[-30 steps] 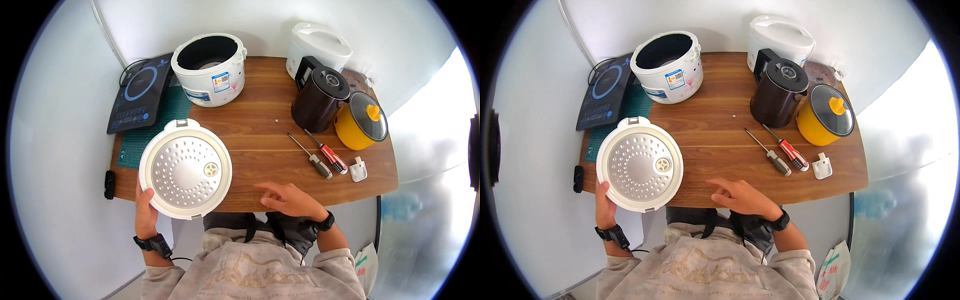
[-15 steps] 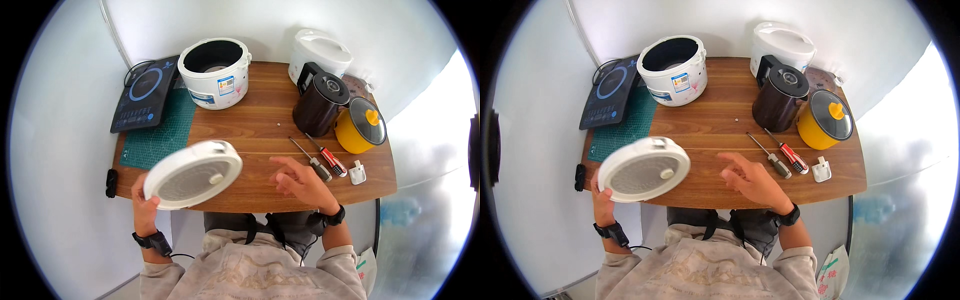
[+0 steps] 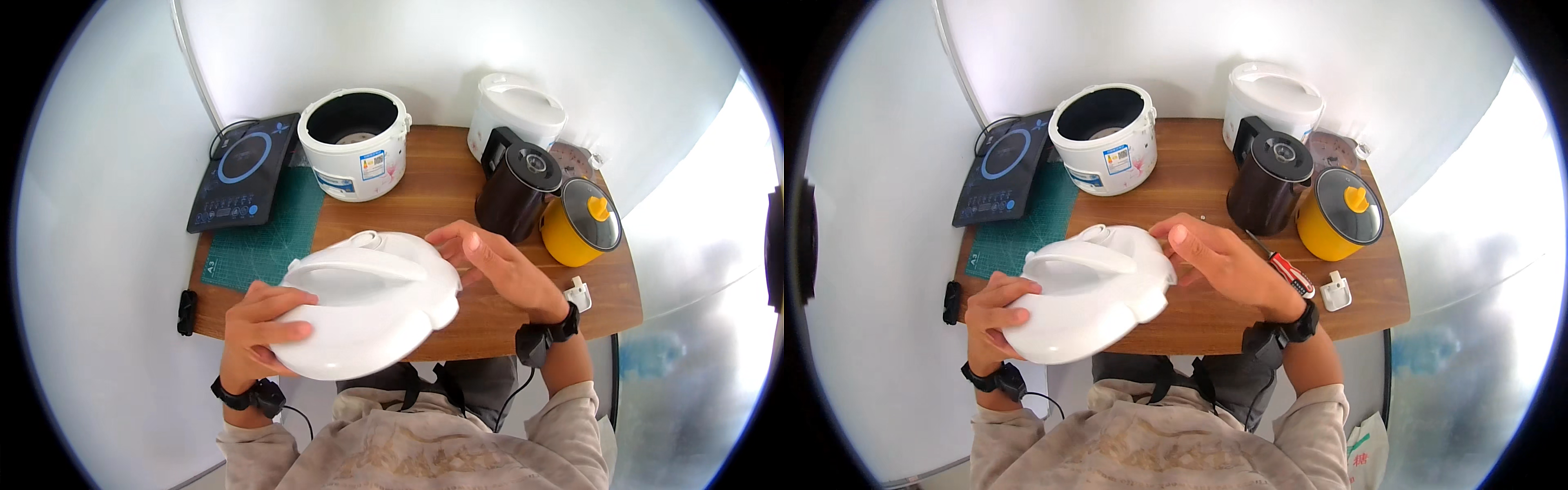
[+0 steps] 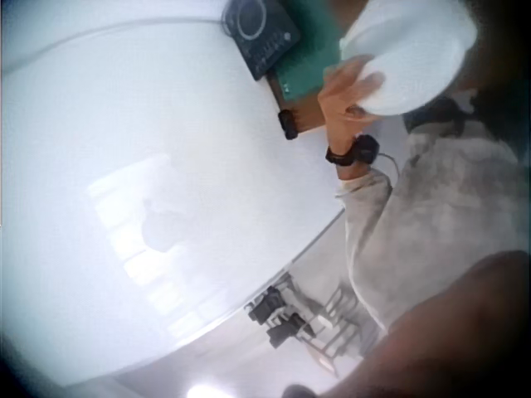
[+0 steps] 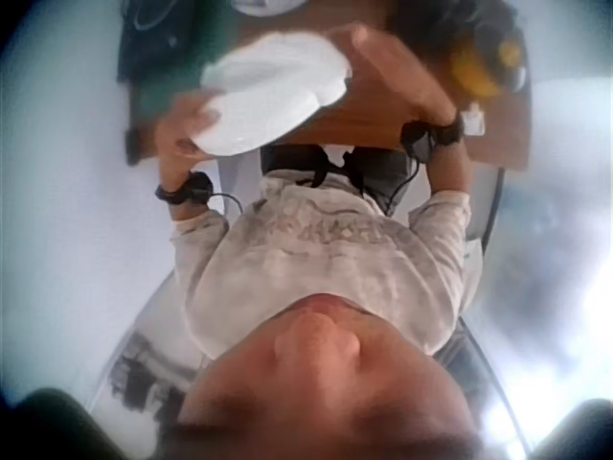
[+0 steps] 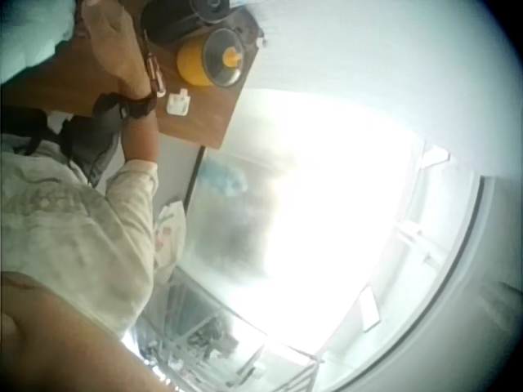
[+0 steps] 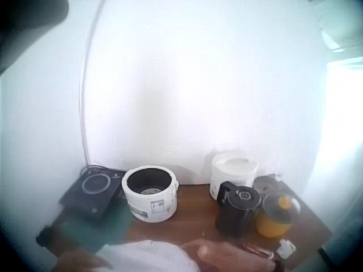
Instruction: The person uses a screwdriver to fasten screws into a white plastic lid, then places the lid onto a white rice cooker and secures it.
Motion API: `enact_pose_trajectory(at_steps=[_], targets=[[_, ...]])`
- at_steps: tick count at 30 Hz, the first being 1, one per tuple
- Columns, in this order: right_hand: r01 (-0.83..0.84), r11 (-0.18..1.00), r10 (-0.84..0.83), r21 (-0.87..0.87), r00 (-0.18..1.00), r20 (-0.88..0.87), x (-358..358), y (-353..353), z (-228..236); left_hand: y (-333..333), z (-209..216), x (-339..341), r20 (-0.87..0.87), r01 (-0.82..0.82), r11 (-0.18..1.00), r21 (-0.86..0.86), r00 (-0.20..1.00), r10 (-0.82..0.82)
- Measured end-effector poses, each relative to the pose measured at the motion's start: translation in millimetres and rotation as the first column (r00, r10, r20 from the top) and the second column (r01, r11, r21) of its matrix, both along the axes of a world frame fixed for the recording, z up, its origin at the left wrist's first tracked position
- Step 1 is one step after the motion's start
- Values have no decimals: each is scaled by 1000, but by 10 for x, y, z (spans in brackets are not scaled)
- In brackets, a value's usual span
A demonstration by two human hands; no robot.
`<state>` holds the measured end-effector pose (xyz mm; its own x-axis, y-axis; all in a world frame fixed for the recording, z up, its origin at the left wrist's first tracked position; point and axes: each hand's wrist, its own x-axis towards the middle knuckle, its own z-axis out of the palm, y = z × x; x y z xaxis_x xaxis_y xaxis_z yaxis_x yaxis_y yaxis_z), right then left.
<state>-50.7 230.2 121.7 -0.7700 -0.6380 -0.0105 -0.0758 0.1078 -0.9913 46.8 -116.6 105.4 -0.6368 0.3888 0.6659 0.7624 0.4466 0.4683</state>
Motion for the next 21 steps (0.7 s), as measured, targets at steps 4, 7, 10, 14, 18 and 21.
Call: enact_pose_trajectory(at_steps=[4, 7, 10, 14, 18, 21], targets=[[-35, 978, 86, 205, 966, -245, -152, 15, 132, 185, 494, 4, -91, -34, 940, -340, 996, 3], [-26, 952, 123, 306, 945, -303, -133, -32, 98, 289, 767, -108, -105, -10, 872, -489, 993, -47], [-38, 952, 157, 304, 913, -377, -141, -89, -82, 364, 968, -363, -70, 84, 858, -506, 988, -138], [-59, 965, 152, 256, 919, -363, -60, -252, -111, 400, 914, -686, 125, 289, 815, -502, 957, -262], [-125, 981, 151, 148, 971, -184, -35, -304, -322, 582, 855, -807, 309, 464, 778, -424, 881, -358], [-45, 994, 55, 102, 993, -100, 42, -253, -466, 658, 819, -806, 327, 469, 790, -394, 875, -357]])
